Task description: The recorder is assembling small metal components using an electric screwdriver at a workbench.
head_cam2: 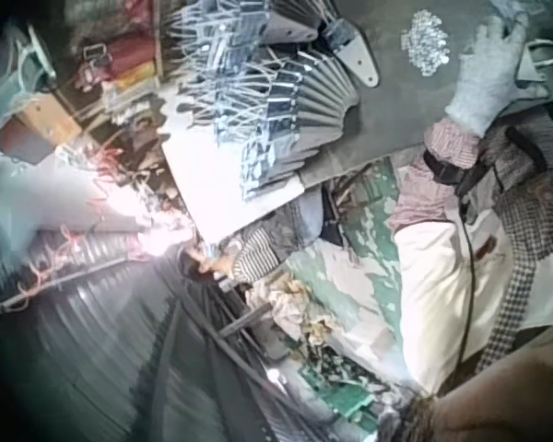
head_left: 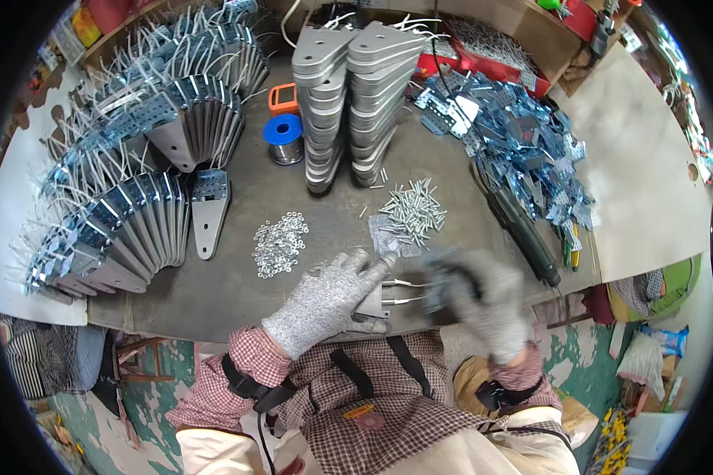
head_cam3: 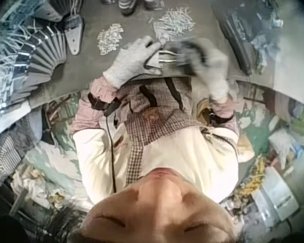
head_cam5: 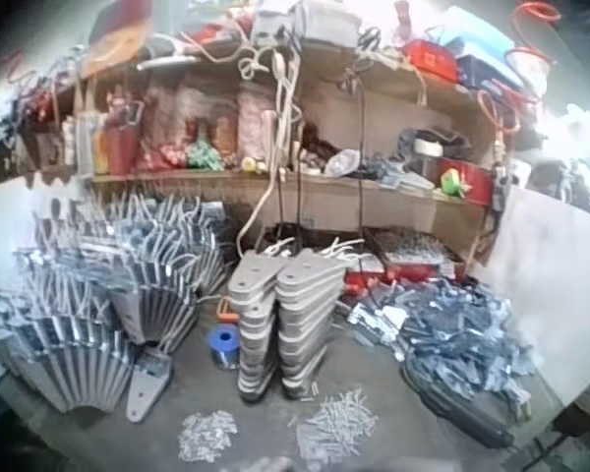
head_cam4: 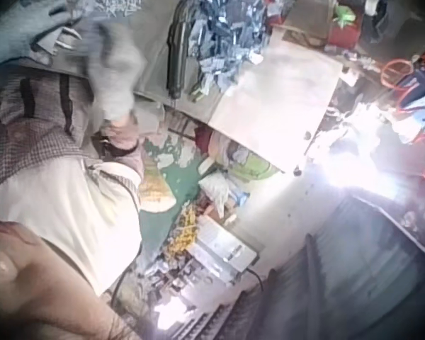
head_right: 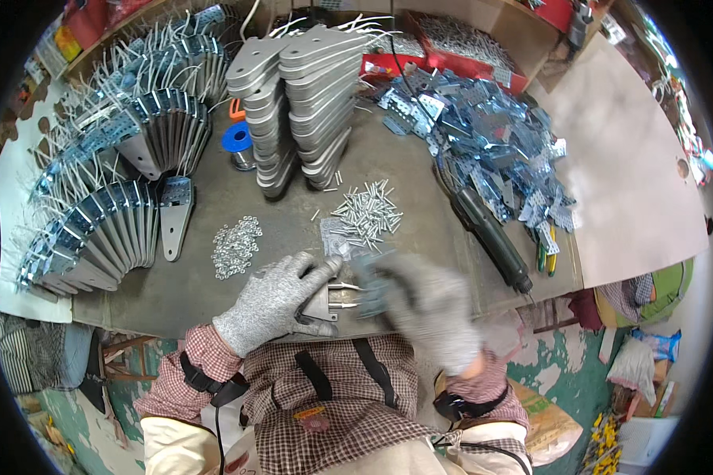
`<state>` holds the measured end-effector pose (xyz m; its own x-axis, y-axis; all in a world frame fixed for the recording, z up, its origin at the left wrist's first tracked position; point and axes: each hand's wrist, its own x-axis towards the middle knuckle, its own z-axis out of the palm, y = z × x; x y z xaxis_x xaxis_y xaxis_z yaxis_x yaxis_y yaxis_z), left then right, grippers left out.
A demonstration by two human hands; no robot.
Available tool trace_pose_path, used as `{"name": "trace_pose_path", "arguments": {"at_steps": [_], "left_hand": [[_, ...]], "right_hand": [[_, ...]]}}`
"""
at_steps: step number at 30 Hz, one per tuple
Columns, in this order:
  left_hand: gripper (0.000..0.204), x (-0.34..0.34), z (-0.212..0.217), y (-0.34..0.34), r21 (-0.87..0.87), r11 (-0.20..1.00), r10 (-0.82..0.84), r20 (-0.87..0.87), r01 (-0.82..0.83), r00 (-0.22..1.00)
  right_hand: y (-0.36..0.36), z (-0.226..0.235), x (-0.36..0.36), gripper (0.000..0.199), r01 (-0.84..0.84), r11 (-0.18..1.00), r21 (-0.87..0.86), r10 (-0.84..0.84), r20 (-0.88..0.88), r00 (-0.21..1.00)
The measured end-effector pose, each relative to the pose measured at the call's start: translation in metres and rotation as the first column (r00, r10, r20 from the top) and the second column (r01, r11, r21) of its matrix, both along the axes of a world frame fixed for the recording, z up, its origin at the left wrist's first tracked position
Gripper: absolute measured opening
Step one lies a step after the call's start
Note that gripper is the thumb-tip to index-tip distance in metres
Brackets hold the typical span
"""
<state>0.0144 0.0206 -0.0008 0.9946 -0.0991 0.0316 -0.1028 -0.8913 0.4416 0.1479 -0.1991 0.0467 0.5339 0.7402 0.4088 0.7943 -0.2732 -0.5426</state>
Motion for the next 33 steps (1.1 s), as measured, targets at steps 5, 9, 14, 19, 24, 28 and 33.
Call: {"name": "trace_pose_path", "arguments": {"at_steps": [5,9,14,19,24,28,33], "left_hand": [[0.108,0.001,-0.016,-0.007,-0.094,0.991,0.105,0.145,-0.092,0.984],[0.105,0.001,-0.010,-0.004,-0.011,0.999,0.048,0.085,-0.047,0.995],[0.096,0.000,-0.013,-0.002,-0.034,0.998,0.049,0.132,-0.045,0.990],[0.096,0.003,-0.001,-0.002,-0.060,0.997,0.054,0.018,-0.053,0.998],[0.095,-0.001,-0.005,-0.001,-0.093,0.995,0.048,0.007,-0.047,0.999],[0.095,0.001,-0.003,0.001,-0.122,0.992,-0.010,0.017,0.012,1.000],[0.095,-0.002,-0.011,-0.002,-0.115,0.993,0.016,0.064,-0.008,0.998]], "right_hand": [[0.011,-0.043,-0.018,0.025,-0.040,0.966,-0.257,0.027,-0.052,0.998],[0.012,-0.037,-0.012,0.017,-0.065,0.953,-0.296,0.006,-0.197,0.980],[0.034,-0.030,0.021,0.023,0.179,0.884,-0.432,-0.094,0.211,0.973],[0.041,-0.019,0.035,0.027,0.052,0.913,-0.405,-0.004,0.119,0.993],[0.031,-0.024,0.028,0.022,0.024,0.976,-0.215,-0.020,0.024,1.000],[0.027,-0.016,0.029,0.023,0.121,0.955,-0.269,-0.131,-0.020,0.991],[0.051,-0.036,0.023,0.028,0.174,0.883,-0.436,-0.122,0.144,0.982]]}}
